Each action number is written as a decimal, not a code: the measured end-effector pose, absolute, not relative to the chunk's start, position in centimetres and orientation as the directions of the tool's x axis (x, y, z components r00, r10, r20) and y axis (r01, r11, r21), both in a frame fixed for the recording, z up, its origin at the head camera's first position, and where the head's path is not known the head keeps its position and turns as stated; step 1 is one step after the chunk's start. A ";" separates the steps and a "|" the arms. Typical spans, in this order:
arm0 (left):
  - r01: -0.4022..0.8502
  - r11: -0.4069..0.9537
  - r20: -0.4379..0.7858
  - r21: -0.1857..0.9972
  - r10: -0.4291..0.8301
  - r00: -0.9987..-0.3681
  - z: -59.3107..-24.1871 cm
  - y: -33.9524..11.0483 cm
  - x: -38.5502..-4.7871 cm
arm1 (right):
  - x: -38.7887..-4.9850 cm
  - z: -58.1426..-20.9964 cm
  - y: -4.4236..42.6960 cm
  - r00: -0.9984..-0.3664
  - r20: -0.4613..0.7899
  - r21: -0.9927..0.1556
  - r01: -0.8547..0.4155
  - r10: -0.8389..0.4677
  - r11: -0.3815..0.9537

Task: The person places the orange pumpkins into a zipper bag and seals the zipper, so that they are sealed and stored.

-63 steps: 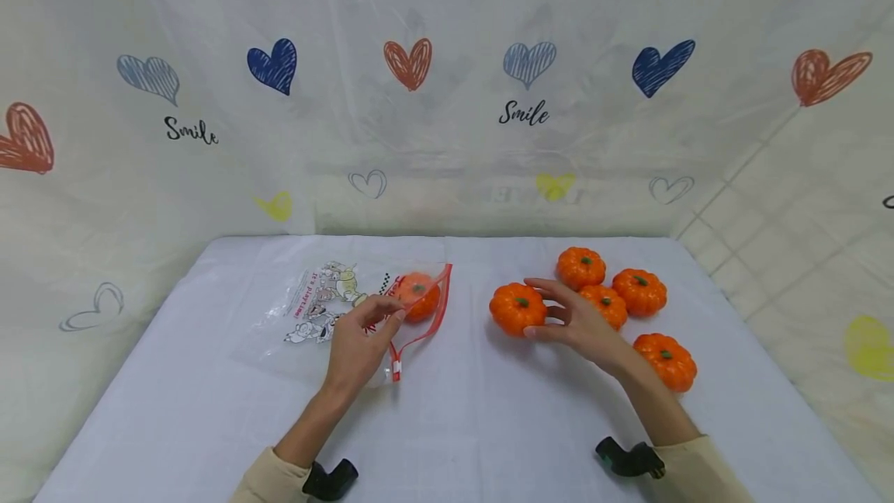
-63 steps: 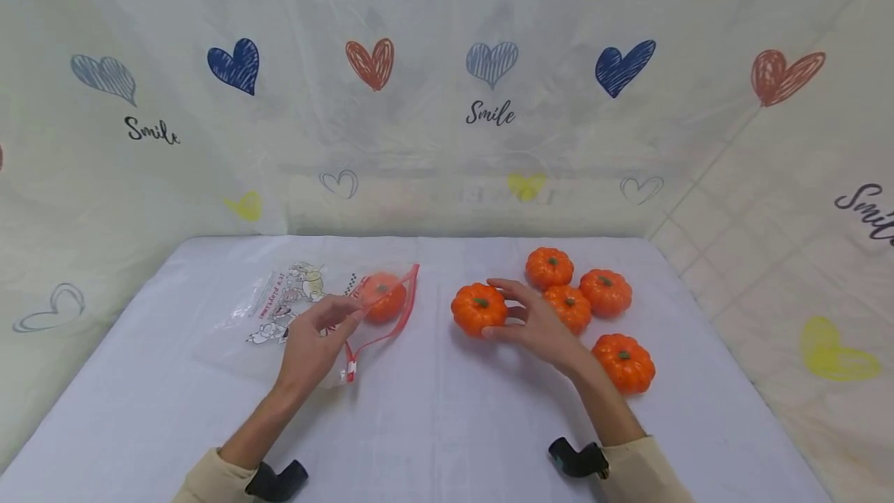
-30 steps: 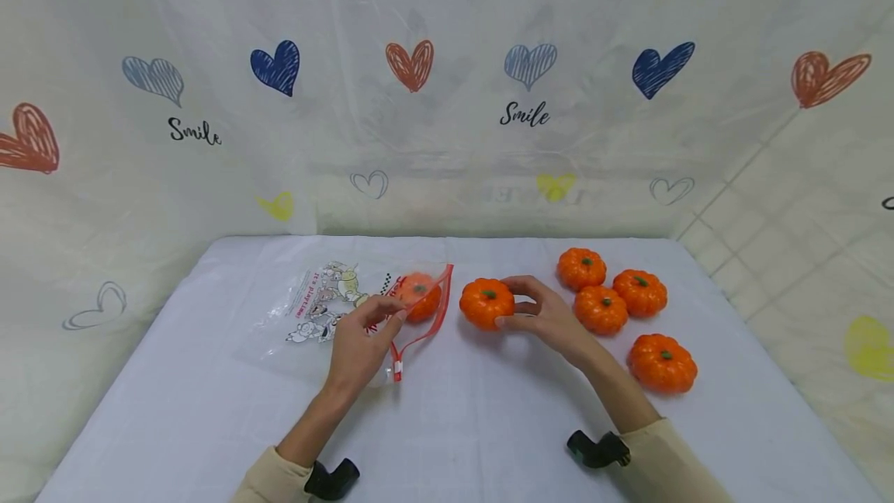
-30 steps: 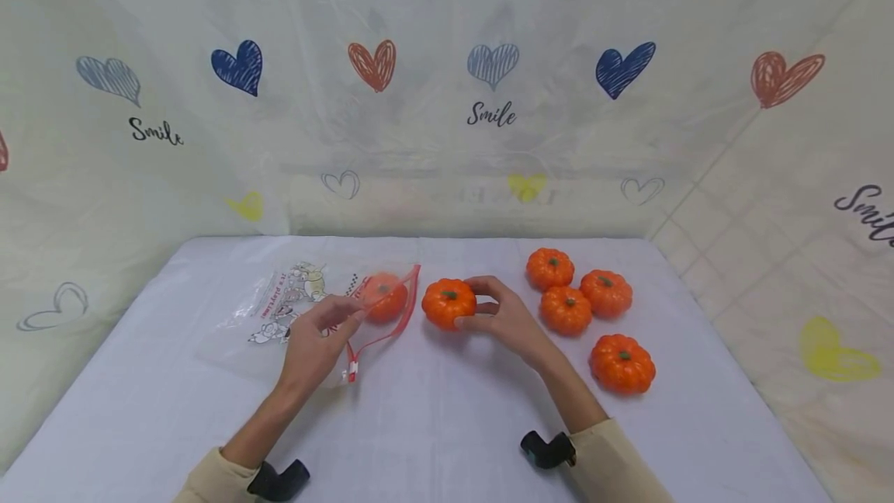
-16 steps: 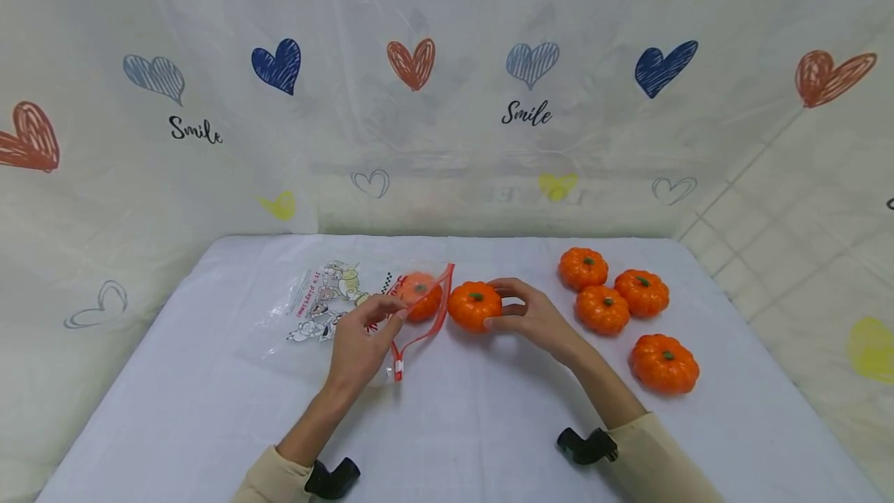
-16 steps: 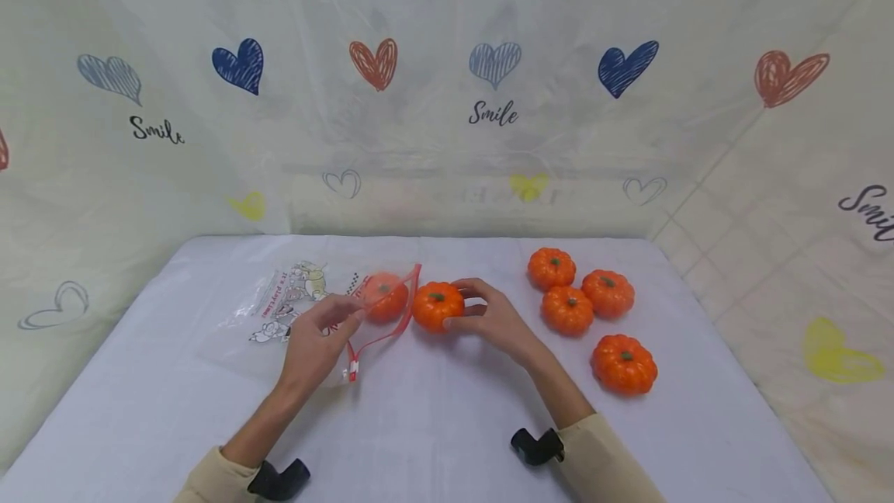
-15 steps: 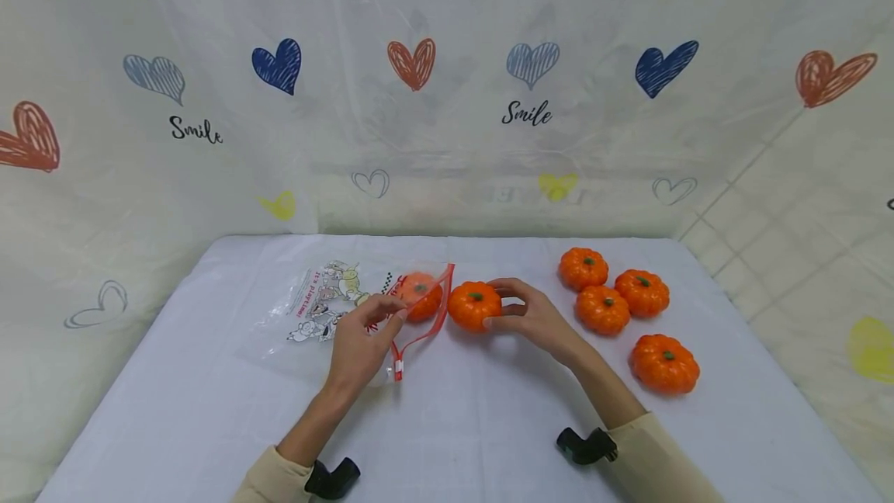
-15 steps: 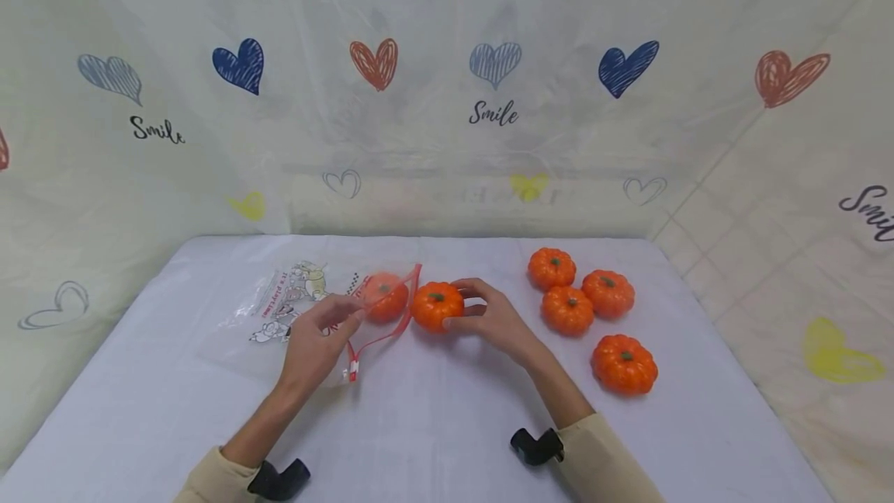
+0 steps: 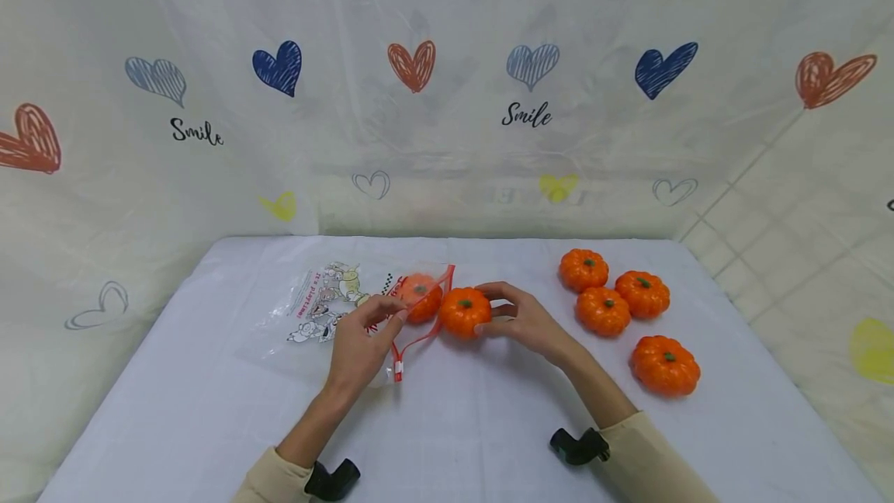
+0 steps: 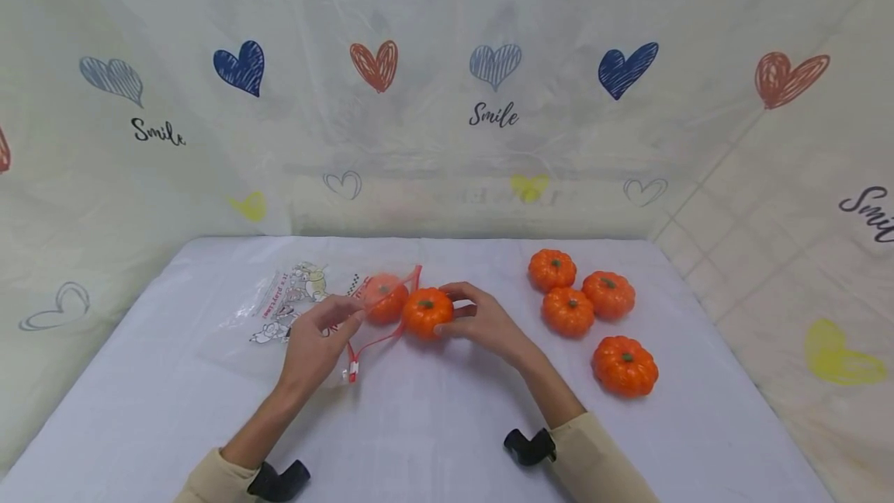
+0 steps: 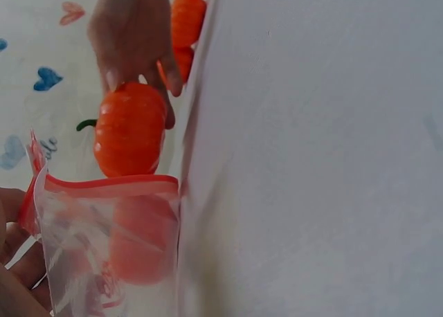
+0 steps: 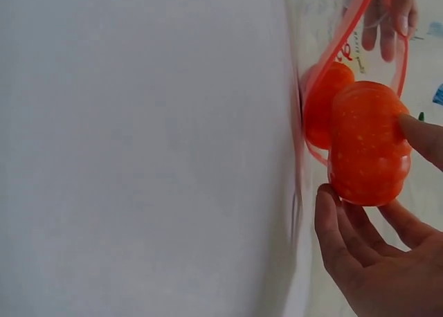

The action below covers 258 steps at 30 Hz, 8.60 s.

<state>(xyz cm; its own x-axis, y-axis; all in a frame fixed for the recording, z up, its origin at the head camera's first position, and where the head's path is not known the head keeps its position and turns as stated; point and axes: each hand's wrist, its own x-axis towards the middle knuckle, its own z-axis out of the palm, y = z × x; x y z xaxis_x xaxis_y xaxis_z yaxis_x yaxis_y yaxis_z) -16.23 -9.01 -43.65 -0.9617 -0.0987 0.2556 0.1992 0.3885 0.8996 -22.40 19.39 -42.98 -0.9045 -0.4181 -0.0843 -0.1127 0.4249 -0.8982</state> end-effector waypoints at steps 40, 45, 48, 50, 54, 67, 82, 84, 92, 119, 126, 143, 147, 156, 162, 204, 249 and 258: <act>0.251 0.362 0.275 0.898 -0.016 -0.961 -43.5 -9.2 -16.4 | -22.4 -43.1 15.2 -0.939 -0.060 -0.837 -0.137 -0.337 0.530; 0.241 0.372 0.267 0.896 -0.017 -0.964 -43.3 -9.2 -16.3 | -22.6 -43.3 14.9 -0.945 -0.061 -0.835 -0.128 -0.320 0.536; 0.238 0.373 0.263 0.897 -0.017 -0.965 -43.3 -9.2 -16.4 | -22.6 -43.3 14.6 -0.951 -0.066 -0.839 -0.112 -0.303 0.532; 0.236 0.369 0.260 0.899 -0.017 -0.965 -43.4 -9.3 -16.4 | -22.6 -43.3 14.5 -0.954 -0.065 -0.843 -0.105 -0.293 0.528; 0.239 0.358 0.261 0.903 -0.015 -0.965 -43.5 -9.3 -16.3 | -22.5 -43.5 14.2 -0.956 -0.064 -0.841 -0.102 -0.286 0.531; 0.243 0.340 0.261 0.908 -0.007 -0.965 -43.8 -9.5 -16.3 | -22.7 -43.9 13.9 -0.957 -0.063 -0.856 -0.094 -0.282 0.508; 0.258 0.351 0.275 0.900 0.001 -0.961 -43.6 -9.5 -16.5 | -23.3 -44.1 13.3 -0.964 -0.051 -0.891 -0.075 -0.263 0.447; 0.261 0.347 0.279 0.901 -0.002 -0.960 -43.6 -9.5 -16.5 | -23.3 -44.2 13.1 -0.964 -0.046 -0.897 -0.075 -0.261 0.435; 0.257 0.330 0.273 0.908 -0.004 -0.962 -43.6 -9.5 -16.5 | -23.4 -44.3 12.6 -0.973 -0.051 -0.887 -0.060 -0.225 0.458; 0.244 0.317 0.261 0.917 -0.012 -0.965 -43.8 -9.7 -16.6 | -23.4 -44.2 11.4 -0.994 -0.055 -0.903 0.007 -0.099 0.430; 0.236 0.333 0.258 0.913 -0.024 -0.966 -43.9 -9.6 -16.7 | -23.2 -43.6 12.5 -0.981 -0.083 -0.924 0.010 -0.174 0.382; 0.217 0.319 0.239 0.922 -0.031 -0.970 -43.9 -9.6 -16.6 | -22.8 -41.7 17.6 -0.982 -0.077 -0.847 -0.026 -0.171 0.531; 0.213 0.326 0.236 0.921 -0.031 -0.971 -43.9 -9.6 -16.6 | -22.6 -41.1 18.7 -0.986 -0.054 -0.836 -0.042 -0.158 0.547; 0.207 0.327 0.230 0.922 -0.035 -0.973 -43.9 -9.7 -16.6 | -22.0 -40.1 20.9 -0.994 -0.004 -0.829 -0.060 -0.113 0.556; 0.212 0.317 0.234 0.924 -0.032 -0.972 -43.9 -9.7 -16.5 | -21.6 -39.7 22.5 -0.994 0.044 -0.830 -0.090 -0.096 0.550; 0.203 0.319 0.226 0.926 -0.035 -0.974 -44.0 -9.6 -16.5 | -20.4 -38.0 29.6 -0.997 0.072 -0.784 -0.077 -0.032 0.616; 0.210 0.297 0.226 0.931 -0.019 -0.974 -44.2 -9.6 -16.8 | -20.6 -39.1 34.9 -0.997 -0.068 -0.698 0.023 -0.034 0.716; 0.204 0.307 0.219 0.930 -0.016 -0.976 -44.2 -9.6 -16.9 | -20.7 -39.9 35.3 -0.996 -0.062 -0.676 -0.008 -0.068 0.737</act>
